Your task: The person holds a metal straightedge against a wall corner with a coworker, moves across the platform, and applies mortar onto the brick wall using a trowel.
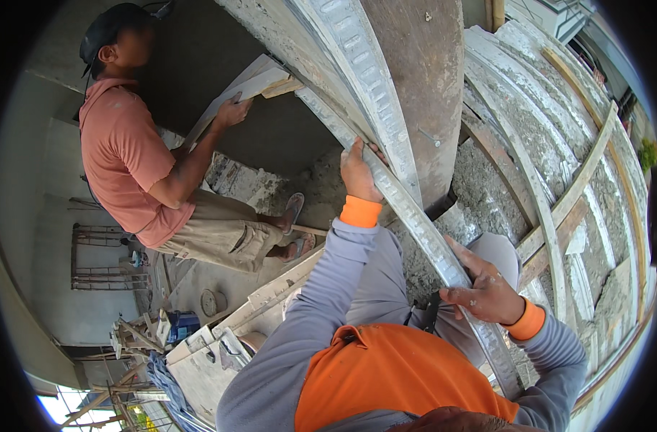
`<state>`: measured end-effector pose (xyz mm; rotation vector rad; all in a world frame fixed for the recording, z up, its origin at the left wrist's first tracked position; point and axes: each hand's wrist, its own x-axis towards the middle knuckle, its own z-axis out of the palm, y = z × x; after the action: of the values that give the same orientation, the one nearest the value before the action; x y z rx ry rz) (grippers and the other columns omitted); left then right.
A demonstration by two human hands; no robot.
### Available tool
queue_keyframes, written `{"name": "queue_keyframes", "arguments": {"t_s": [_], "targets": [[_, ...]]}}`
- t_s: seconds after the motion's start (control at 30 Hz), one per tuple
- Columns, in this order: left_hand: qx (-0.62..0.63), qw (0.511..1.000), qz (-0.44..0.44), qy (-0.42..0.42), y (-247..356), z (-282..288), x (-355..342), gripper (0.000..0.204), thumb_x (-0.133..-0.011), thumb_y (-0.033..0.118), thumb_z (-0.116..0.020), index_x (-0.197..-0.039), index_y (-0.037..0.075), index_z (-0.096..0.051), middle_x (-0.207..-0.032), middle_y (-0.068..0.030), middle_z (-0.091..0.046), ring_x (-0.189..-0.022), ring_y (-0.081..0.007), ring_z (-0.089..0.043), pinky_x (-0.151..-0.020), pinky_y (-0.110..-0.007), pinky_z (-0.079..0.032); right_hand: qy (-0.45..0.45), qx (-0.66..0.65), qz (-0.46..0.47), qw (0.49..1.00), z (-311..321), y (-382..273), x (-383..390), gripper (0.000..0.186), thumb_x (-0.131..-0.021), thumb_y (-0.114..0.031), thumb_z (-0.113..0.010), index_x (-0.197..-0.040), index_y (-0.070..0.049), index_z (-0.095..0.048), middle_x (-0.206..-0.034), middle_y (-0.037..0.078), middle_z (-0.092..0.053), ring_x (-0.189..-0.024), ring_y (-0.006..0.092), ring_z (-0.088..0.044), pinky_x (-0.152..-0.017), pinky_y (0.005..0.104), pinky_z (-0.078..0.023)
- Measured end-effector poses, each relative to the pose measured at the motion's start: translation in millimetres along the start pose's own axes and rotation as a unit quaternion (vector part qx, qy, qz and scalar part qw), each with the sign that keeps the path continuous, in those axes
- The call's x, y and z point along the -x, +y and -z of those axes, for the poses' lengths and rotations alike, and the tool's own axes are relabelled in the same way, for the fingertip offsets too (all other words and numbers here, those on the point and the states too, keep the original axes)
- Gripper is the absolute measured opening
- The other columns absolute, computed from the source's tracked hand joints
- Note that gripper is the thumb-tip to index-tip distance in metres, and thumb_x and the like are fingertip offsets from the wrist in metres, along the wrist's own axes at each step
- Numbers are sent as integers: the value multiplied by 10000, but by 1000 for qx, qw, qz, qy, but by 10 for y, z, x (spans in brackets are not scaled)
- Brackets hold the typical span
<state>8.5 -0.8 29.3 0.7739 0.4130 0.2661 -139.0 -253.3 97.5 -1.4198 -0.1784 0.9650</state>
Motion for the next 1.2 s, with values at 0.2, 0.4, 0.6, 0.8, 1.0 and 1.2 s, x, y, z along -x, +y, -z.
{"name": "queue_keyframes", "arguments": {"t_s": [0.2, 0.4, 0.6, 0.8, 1.0, 1.2], "targets": [[-5, 1000, -7, -4, -10, 4, 0, 170, -946, 222, -489, -871, 70, -505, -677, -34, -529, -535, -167, -528, -490, -311, -469, 2, -3, 15, 1000, -7, 27, -21, 784, -848, 18, -612, -1492, -122, -187, -832, 33, -603, -572, 88, -585, -483, 227, -460], [-1, 1000, -9, -9, -7, -5, 9, 178, -946, 225, -492, -864, 68, -502, -677, -37, -530, -531, -168, -531, -484, -311, -472, -1, -2, -2, 1000, 11, 3, -1, 775, -853, 10, -610, -1491, -116, -188, -835, 35, -602, -576, 88, -580, -488, 230, -462], [-1, 1000, -11, -4, -7, -8, 1, 171, -947, 218, -497, -879, 61, -492, -686, -40, -527, -537, -165, -529, -488, -305, -474, -3, -5, 11, 1000, 0, 16, -16, 772, -864, -45, -628, -1492, -113, -182, -762, 17, -592, -572, 76, -568, -500, 230, -450], [-4, 1000, -11, -17, 1, -1, 9, 175, -949, 220, -492, -885, 57, -490, -691, -42, -523, -544, -166, -530, -497, -306, -479, -5, 2, 5, 1000, 8, -15, 0, 770, -874, -72, -634, -1491, -100, -175, -698, 1, -582, -568, 66, -556, -512, 234, -441], [-5, 1000, -7, -14, -12, 22, -2, 175, -948, 225, -493, -884, 62, -487, -692, -43, -525, -551, -166, -529, -503, -310, -480, 0, 17, 18, 1000, -3, -26, -5, 756, -880, -69, -620, -1490, -91, -175, -696, 3, -584, -567, 65, -560, -512, 233, -441], [-1, 1000, 0, -7, -15, 43, -23, 164, -946, 227, -499, -895, 74, -471, -695, -46, -529, -546, -167, -526, -500, -313, -479, -1, 32, 5, 999, 10, -35, 5, 756, -869, -24, -607, -1491, -105, -184, -767, 19, -598, -563, 72, -569, -505, 225, -457]]}}
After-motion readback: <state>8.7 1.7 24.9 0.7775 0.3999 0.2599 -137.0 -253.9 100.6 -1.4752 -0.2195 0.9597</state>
